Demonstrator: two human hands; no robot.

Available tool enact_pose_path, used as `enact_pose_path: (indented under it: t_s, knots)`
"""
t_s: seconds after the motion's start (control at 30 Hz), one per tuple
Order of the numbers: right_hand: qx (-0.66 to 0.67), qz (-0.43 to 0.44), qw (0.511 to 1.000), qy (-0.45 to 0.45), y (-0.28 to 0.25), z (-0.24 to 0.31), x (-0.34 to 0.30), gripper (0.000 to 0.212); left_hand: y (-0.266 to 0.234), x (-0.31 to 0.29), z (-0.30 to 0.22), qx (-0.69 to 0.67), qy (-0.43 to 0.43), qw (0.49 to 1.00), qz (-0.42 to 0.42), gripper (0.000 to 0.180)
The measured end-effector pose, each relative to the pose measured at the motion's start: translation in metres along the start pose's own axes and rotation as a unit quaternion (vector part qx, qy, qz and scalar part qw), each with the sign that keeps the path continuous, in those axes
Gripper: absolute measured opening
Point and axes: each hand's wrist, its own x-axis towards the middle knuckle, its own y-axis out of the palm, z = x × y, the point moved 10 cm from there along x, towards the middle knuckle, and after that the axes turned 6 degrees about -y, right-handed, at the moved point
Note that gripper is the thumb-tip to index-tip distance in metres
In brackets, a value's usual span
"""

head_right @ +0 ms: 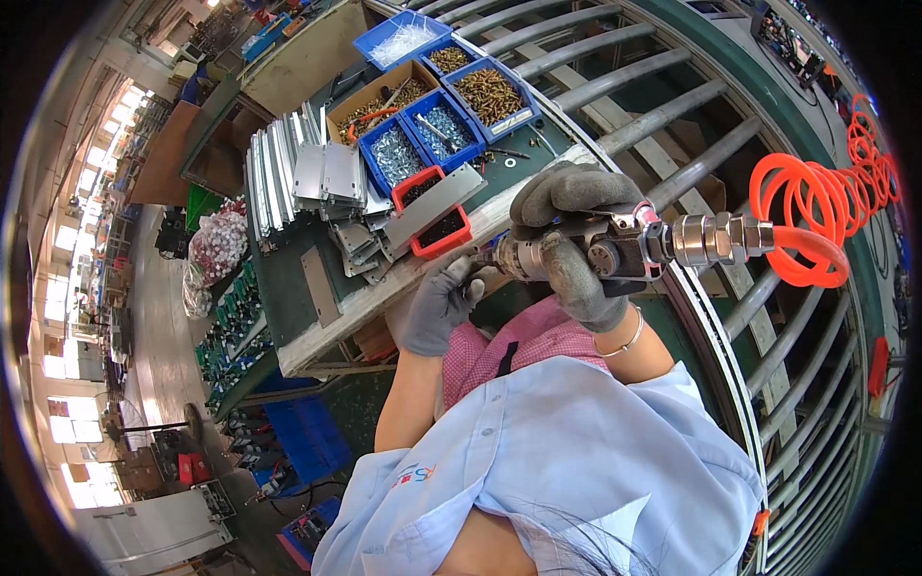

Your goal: Assembling small metal components using a pneumatic screwdriver at a factory workstation.

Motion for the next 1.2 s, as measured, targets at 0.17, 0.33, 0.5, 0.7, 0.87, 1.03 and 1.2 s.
enact_pose_path:
  t_s: [0.17,0.33,0.5,0.7,0.87,1.03,1.2]
  knots:
    - [-0.004,-0.003,1.0,-0.004,0.0,-0.004,-0.001,0.036,-0.006,0.001,-0.001,-0.001,0.014,1.0,0.0,0.023]
    - [0.007,-0.012,1.0,0.009,0.0,-0.009,-0.002,0.037,-0.016,0.002,-0.006,0.005,0.019,1.0,-0.005,0.024]
    - [-0.005,-0.011,1.0,0.021,-0.004,-0.014,-0.004,0.038,-0.008,0.001,-0.007,0.017,0.029,0.999,-0.034,0.026]
    - [-0.008,-0.014,1.0,0.006,-0.009,-0.02,-0.009,0.035,0.002,-0.004,0.001,-0.027,0.011,0.999,-0.018,0.024]
    - [0.0,-0.033,0.999,0.017,-0.011,-0.025,-0.01,0.035,0.001,0.0,0.009,-0.116,-0.012,0.993,-0.005,0.027]
    - [-0.024,-0.069,0.997,-0.013,-0.011,-0.023,-0.007,0.035,0.004,0.001,0.007,-0.158,-0.008,0.987,0.011,0.028]
    - [-0.024,-0.074,0.997,-0.024,-0.01,-0.021,-0.005,0.035,0.006,-0.002,0.002,-0.126,-0.002,0.992,0.008,0.03]
